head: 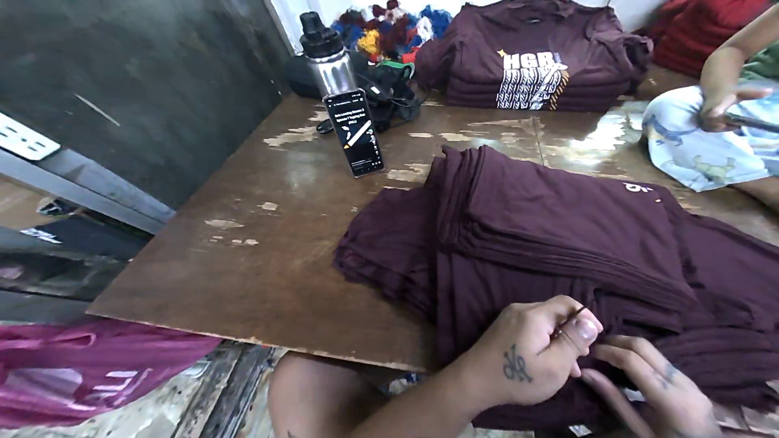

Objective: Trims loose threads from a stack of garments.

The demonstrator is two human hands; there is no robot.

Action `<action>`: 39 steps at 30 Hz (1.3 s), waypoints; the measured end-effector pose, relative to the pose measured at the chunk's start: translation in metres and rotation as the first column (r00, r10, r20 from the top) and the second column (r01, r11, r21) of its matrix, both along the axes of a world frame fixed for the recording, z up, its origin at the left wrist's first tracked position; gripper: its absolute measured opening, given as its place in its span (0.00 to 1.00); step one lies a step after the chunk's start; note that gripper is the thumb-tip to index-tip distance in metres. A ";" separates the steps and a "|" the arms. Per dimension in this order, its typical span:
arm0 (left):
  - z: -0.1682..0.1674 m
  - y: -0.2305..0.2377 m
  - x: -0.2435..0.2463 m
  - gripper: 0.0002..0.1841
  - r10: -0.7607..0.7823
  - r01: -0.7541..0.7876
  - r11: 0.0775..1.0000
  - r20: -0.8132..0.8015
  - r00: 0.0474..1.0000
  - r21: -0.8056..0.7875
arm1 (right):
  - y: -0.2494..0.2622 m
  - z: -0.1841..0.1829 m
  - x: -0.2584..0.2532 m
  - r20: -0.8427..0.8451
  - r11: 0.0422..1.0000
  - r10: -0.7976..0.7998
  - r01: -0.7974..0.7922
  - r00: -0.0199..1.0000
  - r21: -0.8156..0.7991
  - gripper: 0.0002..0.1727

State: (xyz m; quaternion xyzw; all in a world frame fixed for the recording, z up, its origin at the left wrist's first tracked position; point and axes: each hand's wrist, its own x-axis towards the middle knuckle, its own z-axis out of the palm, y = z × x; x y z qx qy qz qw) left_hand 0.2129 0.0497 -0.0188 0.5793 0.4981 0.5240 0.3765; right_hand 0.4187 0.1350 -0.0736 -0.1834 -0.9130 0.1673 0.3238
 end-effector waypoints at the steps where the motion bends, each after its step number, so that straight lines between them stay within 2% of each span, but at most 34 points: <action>1: -0.001 -0.001 0.000 0.17 0.000 0.000 1.000 -0.003 1.000 0.002 | 0.001 -0.003 0.001 0.008 1.000 -0.005 0.005 1.000 0.010 0.13; 4: -0.004 -0.003 -0.001 0.16 -0.006 0.006 1.000 0.004 1.000 0.009 | 0.007 0.014 0.012 0.033 0.999 0.044 -0.043 0.998 -0.022 0.12; 9: -0.002 0.001 -0.002 0.17 -0.013 0.013 1.000 0.003 1.000 0.014 | 0.011 0.032 0.017 0.017 0.992 0.113 -0.112 0.993 -0.057 0.21; 12: 0.000 0.000 0.000 0.17 0.008 -0.008 1.000 0.011 1.000 0.019 | 0.003 0.024 0.009 0.043 0.993 0.070 -0.065 0.997 -0.098 0.29; 13: 0.000 0.000 0.000 0.17 0.011 -0.011 1.000 0.010 1.000 0.023 | 0.002 0.015 0.002 0.031 0.995 0.047 -0.044 0.998 -0.085 0.28; 15: -0.001 -0.002 -0.001 0.17 0.010 -0.010 1.000 0.001 1.000 0.027 | 0.002 -0.004 -0.008 0.003 1.000 0.019 -0.018 1.000 -0.017 0.18; 18: -0.003 -0.003 -0.002 0.17 -0.005 0.005 1.000 0.000 1.000 0.019 | 0.006 0.003 0.001 0.031 0.996 0.078 -0.077 0.996 -0.038 0.08; 21: -0.001 -0.002 -0.002 0.17 -0.007 0.007 1.000 0.001 1.000 0.024 | 0.013 0.011 0.015 0.077 0.996 0.084 -0.082 0.993 -0.029 0.11; 24: -0.001 0.000 -0.001 0.17 0.001 -0.001 0.999 0.003 1.000 0.038 | 0.011 0.013 0.019 0.016 0.996 0.072 -0.071 0.997 -0.053 0.14; 28: -0.003 -0.001 -0.001 0.17 0.012 -0.012 0.998 0.009 1.000 0.060 | 0.010 0.004 0.004 -0.050 0.998 0.026 -0.029 0.998 -0.053 0.25; 31: -0.003 -0.002 0.000 0.17 0.008 -0.008 0.998 -0.001 1.000 0.054 | 0.010 -0.010 -0.007 -0.026 0.998 0.015 -0.013 1.000 0.061 0.16; 33: -0.005 -0.003 0.000 0.18 0.004 -0.004 0.998 -0.012 1.000 0.058 | 0.012 -0.002 0.002 0.037 0.997 0.037 -0.039 0.999 0.069 0.12; 35: -0.005 -0.004 0.001 0.18 0.002 -0.002 0.998 -0.009 1.000 0.058 | 0.014 0.009 0.015 0.082 0.997 0.060 -0.064 0.995 0.049 0.12; 39: -0.005 -0.002 0.002 0.18 0.006 -0.005 0.998 -0.008 1.000 0.063 | 0.020 0.017 0.032 0.049 0.993 0.114 -0.112 0.992 -0.033 0.15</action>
